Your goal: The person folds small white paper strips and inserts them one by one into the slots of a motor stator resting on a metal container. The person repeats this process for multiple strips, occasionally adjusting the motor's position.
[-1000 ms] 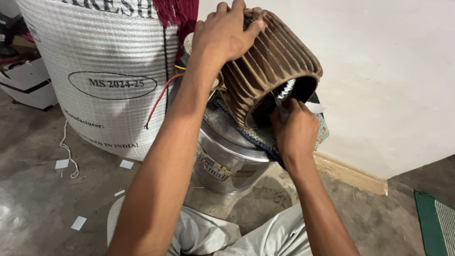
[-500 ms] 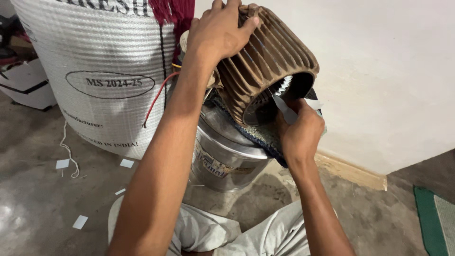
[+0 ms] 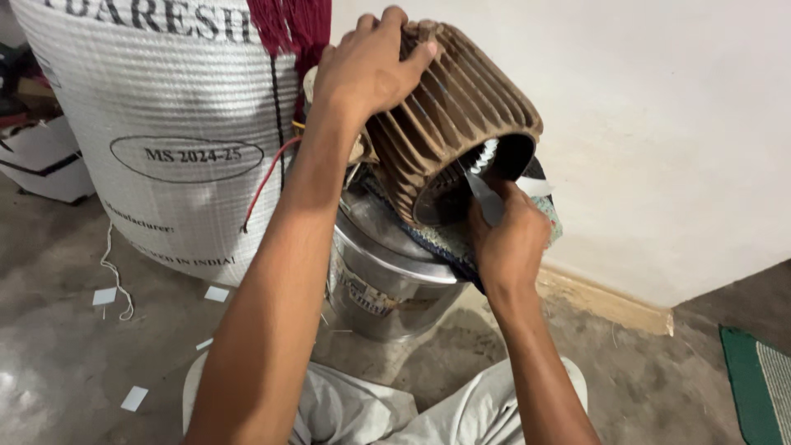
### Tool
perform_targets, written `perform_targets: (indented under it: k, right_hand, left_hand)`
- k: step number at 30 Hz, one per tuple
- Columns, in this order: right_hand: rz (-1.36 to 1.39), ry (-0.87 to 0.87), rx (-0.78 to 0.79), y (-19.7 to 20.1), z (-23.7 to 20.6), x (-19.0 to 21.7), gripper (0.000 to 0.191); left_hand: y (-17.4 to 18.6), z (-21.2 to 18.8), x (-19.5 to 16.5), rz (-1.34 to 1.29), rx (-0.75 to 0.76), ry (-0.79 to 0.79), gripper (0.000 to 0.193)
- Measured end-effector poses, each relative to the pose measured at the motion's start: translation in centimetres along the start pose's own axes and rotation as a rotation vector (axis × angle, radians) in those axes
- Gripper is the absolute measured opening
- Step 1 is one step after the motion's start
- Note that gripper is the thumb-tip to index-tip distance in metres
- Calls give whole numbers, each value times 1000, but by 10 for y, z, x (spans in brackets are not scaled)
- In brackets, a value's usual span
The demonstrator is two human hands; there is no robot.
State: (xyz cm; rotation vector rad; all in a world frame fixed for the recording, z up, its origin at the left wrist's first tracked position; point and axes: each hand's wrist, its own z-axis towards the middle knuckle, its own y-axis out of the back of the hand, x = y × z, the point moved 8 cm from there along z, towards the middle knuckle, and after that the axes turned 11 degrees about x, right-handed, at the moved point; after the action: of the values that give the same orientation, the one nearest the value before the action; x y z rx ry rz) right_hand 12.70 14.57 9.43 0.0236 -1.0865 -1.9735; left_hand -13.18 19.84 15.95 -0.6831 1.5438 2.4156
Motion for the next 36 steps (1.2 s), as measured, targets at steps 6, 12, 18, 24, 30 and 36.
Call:
perform_targets:
  k: [6, 12, 18, 24, 30, 36]
  right_hand:
    - [7, 42, -2, -9, 7, -3, 23]
    - [115, 32, 11, -23, 23, -10, 16]
    - [45, -60, 23, -18, 16, -18, 18]
    - [59, -26, 16, -19, 20, -14, 16]
    - [3, -11, 59, -26, 19, -16, 16]
    - [-310, 44, 174, -36, 15, -13, 22]
  left_hand:
    - [-1, -1, 1, -20, 23, 18, 64]
    - [4, -3, 0, -5, 10, 15, 64]
    - [1, -4, 1, -20, 32, 24, 64]
    - [2, -4, -3, 4, -5, -8, 64]
    - [4, -6, 0, 2, 4, -38, 62]
    - [3, -5, 4, -2, 25, 19, 66]
